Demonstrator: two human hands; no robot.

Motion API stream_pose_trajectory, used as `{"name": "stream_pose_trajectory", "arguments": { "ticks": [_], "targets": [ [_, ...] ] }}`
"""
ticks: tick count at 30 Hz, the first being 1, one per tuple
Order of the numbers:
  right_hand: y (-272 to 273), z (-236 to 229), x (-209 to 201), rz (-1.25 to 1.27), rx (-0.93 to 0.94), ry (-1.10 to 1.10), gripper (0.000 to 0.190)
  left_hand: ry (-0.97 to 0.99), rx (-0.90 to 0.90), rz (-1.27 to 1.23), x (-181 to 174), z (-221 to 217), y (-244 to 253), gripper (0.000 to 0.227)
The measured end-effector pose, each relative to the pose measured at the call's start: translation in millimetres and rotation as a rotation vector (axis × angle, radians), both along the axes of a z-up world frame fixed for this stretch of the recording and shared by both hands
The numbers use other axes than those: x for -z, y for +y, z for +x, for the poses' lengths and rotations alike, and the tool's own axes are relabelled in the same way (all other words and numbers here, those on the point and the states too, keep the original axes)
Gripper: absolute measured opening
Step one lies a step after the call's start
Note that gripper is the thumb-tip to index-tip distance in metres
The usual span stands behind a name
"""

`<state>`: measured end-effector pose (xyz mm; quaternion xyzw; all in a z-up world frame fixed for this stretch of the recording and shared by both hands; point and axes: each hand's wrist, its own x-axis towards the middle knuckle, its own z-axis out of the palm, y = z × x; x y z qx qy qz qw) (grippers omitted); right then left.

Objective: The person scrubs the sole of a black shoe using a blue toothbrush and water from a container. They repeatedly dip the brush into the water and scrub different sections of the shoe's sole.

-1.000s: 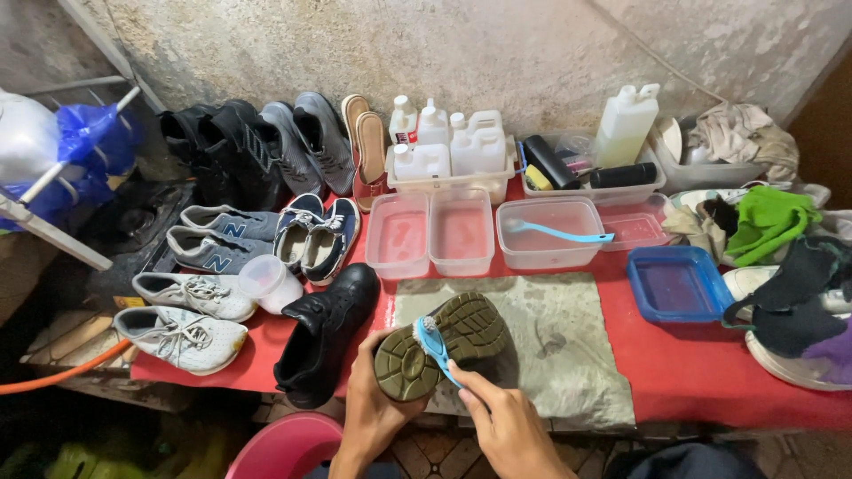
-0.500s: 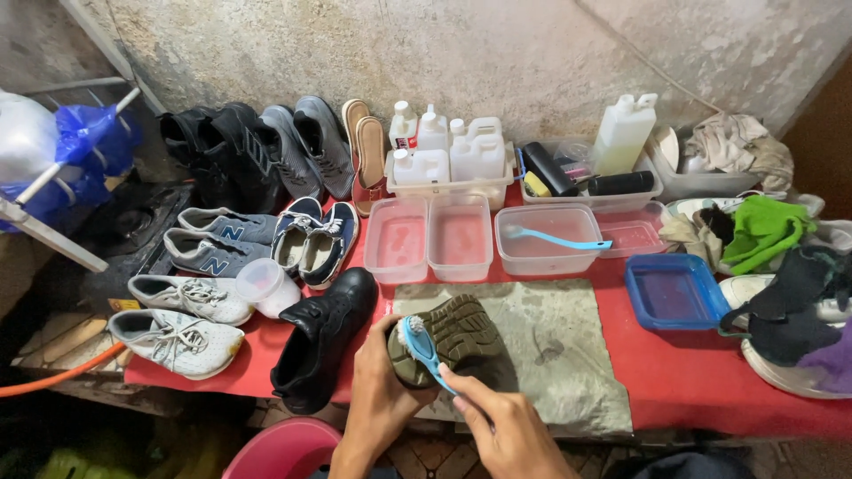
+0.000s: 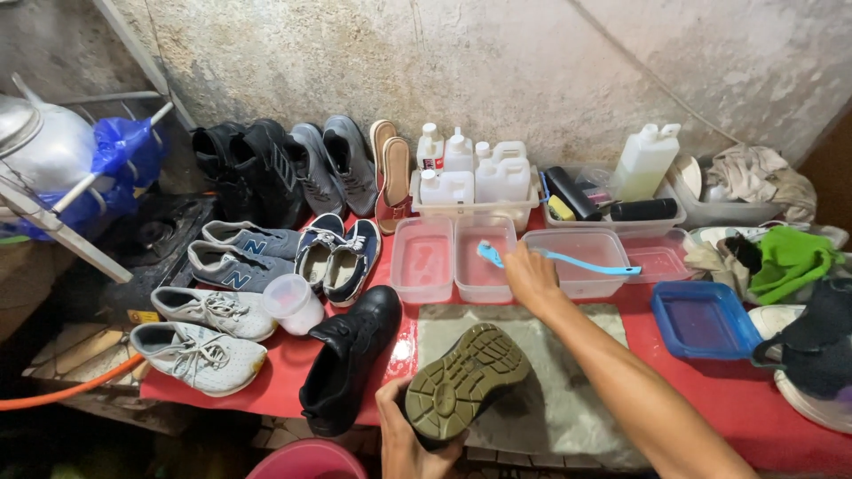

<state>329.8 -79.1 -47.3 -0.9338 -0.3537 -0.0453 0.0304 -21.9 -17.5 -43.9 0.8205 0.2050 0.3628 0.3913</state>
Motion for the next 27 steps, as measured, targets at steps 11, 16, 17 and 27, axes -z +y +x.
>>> {"name": "stream_pose_trajectory", "arguments": {
  "ticks": [11, 16, 17, 27],
  "targets": [
    [1.4, -22.1, -93.9, 0.099, -0.035, 0.078, 0.061, -0.075, 0.011, 0.145, -20.2, 21.9, 20.5, 0.105],
    [-21.8, -20.6, -59.4, 0.191, -0.016, 0.158, 0.039, -0.061, 0.046, 0.151, -28.3, 29.5, 13.3, 0.102],
    [-26.8, -22.4, -50.8, 0.323, -0.026, 0.143, 0.043, -0.038, 0.036, 0.165, -26.0, 30.2, 13.0, 0.101],
    [-101.8, -157.8, -51.8, 0.618, -0.100, 0.605, 0.045, 0.095, -0.021, 0.147, -57.4, 49.0, 16.2, 0.098]
  ]
}}
